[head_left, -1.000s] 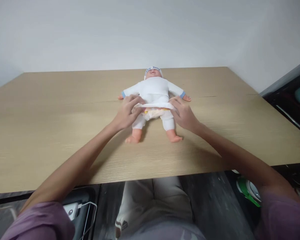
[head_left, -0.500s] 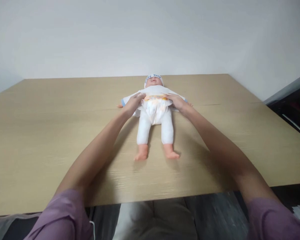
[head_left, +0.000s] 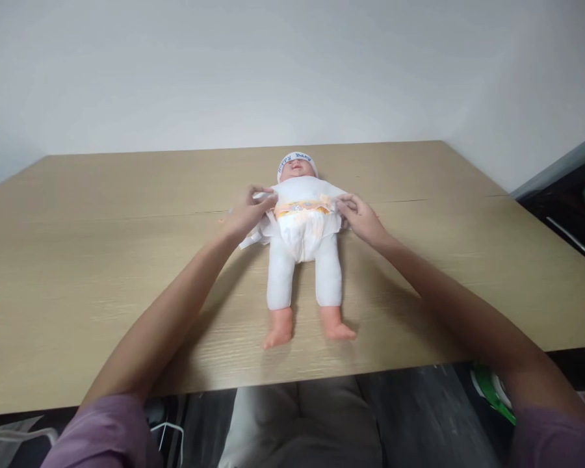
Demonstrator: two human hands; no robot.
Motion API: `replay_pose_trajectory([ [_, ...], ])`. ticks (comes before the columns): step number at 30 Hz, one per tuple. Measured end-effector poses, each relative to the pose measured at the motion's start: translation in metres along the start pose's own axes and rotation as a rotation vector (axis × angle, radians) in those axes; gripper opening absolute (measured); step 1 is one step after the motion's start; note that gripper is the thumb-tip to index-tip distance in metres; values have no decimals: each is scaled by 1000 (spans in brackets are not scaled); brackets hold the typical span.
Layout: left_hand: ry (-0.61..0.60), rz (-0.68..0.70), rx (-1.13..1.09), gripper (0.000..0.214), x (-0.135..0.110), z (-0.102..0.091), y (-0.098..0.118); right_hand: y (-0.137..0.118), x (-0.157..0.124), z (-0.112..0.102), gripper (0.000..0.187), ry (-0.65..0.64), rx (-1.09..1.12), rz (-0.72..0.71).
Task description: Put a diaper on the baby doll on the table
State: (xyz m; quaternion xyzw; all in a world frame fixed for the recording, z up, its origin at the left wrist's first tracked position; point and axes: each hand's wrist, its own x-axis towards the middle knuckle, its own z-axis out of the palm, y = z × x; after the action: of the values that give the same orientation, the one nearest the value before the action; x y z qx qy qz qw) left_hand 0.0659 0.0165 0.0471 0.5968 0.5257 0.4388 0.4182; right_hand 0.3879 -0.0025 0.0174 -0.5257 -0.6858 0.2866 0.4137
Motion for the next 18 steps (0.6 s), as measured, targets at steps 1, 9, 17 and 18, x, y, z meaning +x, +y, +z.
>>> replay_pose_trajectory([
  [1, 40, 78, 73, 47, -2, 0, 6, 5, -6, -3, 48, 42, -32, 2],
  [9, -144, 630, 655, 25, -40, 67, 62, 27, -41, -16, 23, 126, -441, -18],
  [17, -186, 575, 791, 34, -33, 86, 53, 16, -32, -16, 30, 69, -475, 215],
  [18, -177, 572, 793, 36, -32, 85, 51, 15, -31, -18, 31, 46, -472, 239],
])
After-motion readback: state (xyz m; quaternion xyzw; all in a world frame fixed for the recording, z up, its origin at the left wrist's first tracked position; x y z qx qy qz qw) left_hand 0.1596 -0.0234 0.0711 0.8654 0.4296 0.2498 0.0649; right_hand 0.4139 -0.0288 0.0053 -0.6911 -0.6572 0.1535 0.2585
